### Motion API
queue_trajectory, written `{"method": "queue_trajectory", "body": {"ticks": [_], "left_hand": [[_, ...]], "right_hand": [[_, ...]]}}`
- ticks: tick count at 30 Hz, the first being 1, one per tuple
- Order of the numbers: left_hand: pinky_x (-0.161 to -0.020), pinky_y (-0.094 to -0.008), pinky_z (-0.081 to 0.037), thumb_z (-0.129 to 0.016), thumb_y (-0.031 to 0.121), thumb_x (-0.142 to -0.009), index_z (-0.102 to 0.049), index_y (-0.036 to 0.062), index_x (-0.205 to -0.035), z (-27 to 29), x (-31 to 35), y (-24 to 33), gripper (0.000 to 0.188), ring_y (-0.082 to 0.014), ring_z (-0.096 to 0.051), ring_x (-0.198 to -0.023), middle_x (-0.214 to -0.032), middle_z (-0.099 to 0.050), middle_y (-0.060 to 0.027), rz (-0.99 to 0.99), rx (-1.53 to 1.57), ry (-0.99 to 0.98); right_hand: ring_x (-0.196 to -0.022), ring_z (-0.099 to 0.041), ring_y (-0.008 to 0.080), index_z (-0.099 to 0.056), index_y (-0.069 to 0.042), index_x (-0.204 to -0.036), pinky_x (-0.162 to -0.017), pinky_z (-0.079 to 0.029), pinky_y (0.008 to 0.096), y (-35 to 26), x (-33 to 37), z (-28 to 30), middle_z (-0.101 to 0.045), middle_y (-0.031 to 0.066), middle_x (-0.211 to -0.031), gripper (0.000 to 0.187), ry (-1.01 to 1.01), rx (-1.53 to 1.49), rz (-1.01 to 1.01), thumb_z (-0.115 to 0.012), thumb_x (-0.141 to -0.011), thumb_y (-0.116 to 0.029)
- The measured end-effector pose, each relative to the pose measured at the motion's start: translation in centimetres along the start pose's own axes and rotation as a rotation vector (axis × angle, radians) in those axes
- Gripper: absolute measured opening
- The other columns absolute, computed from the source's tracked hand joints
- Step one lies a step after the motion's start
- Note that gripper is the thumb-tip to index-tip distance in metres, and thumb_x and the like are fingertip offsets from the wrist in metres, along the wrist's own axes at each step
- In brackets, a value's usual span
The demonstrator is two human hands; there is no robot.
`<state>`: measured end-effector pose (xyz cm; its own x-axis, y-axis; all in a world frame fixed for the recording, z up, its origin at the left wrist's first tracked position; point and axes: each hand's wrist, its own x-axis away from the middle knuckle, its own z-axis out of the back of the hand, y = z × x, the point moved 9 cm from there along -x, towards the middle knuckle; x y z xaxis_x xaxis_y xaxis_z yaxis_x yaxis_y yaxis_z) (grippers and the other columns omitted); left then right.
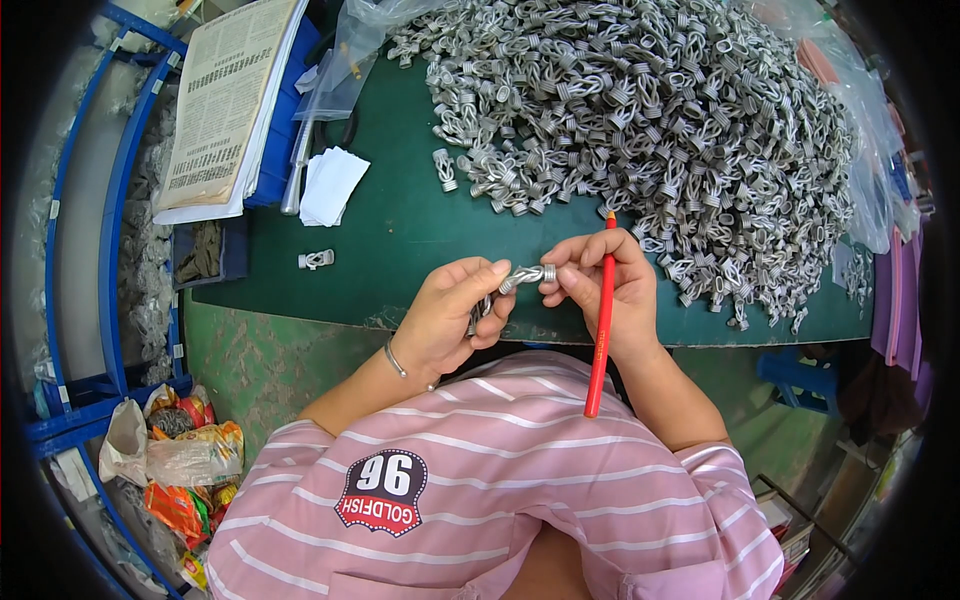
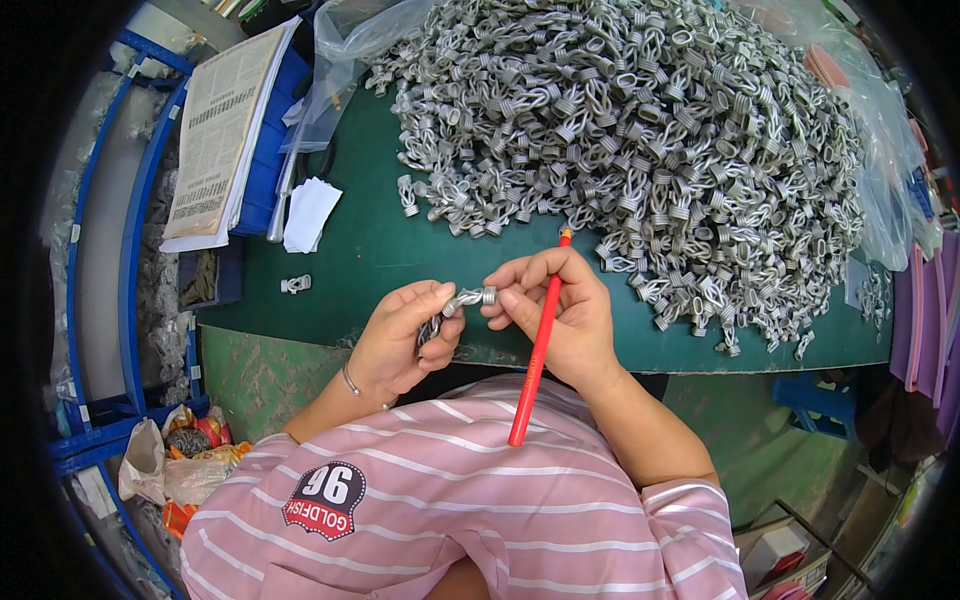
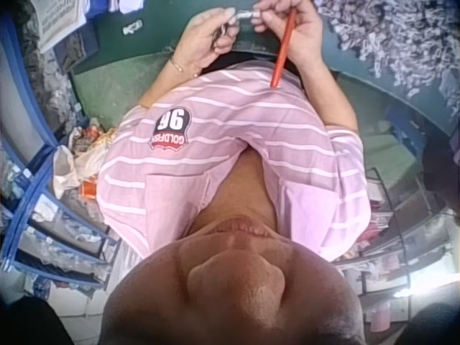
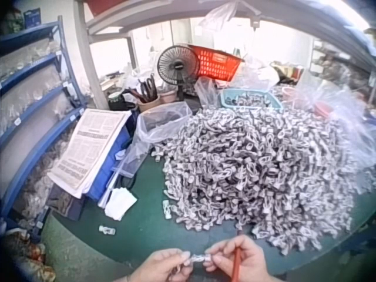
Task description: The person picks up metal fastener components from a large pile and joins two pieces together by hand, repeating this action and placing the finished parts on the table.
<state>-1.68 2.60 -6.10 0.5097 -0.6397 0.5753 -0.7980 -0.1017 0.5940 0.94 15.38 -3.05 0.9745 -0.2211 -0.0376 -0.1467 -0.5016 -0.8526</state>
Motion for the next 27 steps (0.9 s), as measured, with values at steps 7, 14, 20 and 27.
{"method": "queue_trajectory", "body": {"ticks": [7,14,20,27], "left_hand": [[-0.036,-0.0174,-0.029,-0.050,0.022,-0.089,-0.048,0.0056,-0.079,0.1,-0.1,-0.1,0.020,-0.0052,-0.039,-0.044,-0.066,-0.051,-0.0025,-0.017,0.005,0.004],[-0.037,-0.0173,-0.029,-0.051,0.021,-0.089,-0.048,0.0059,-0.080,0.0,-0.2,-0.1,0.018,-0.0051,-0.039,-0.045,-0.067,-0.052,-0.0023,-0.029,0.028,-0.001],[-0.038,-0.0179,-0.030,-0.051,0.022,-0.089,-0.048,0.0057,-0.080,0.1,-0.2,-0.1,0.019,-0.0057,-0.040,-0.046,-0.068,-0.052,-0.0029,-0.034,0.019,-0.001],[-0.049,-0.0172,-0.038,-0.063,0.001,-0.078,-0.054,-0.0001,-0.095,-0.9,1.5,3.1,0.019,-0.0056,-0.048,-0.057,-0.073,-0.053,-0.0022,-0.546,-0.310,0.049]], "right_hand": [[-0.075,-0.060,0.0178,-0.040,-0.002,-0.087,-0.064,-0.055,0.0267,-0.1,-0.1,0.0,-0.055,0.0185,-0.094,0.014,-0.014,-0.002,0.038,-0.049,-0.083,0.007],[-0.073,-0.059,0.0176,-0.040,-0.002,-0.087,-0.064,-0.054,0.0275,-0.2,-0.2,0.1,-0.055,0.0187,-0.094,0.012,-0.014,-0.016,0.036,-0.047,-0.084,0.007],[-0.073,-0.058,0.0165,-0.040,-0.003,-0.086,-0.064,-0.054,0.0266,-0.4,-0.2,0.2,-0.056,0.0175,-0.093,0.015,-0.007,0.023,0.021,-0.051,-0.082,0.007],[-0.084,-0.058,0.0188,-0.042,-0.004,-0.083,-0.073,-0.051,0.0290,-0.4,-0.2,-0.3,-0.055,0.0132,-0.091,0.022,-0.056,0.101,0.086,-0.056,-0.076,0.011]]}}
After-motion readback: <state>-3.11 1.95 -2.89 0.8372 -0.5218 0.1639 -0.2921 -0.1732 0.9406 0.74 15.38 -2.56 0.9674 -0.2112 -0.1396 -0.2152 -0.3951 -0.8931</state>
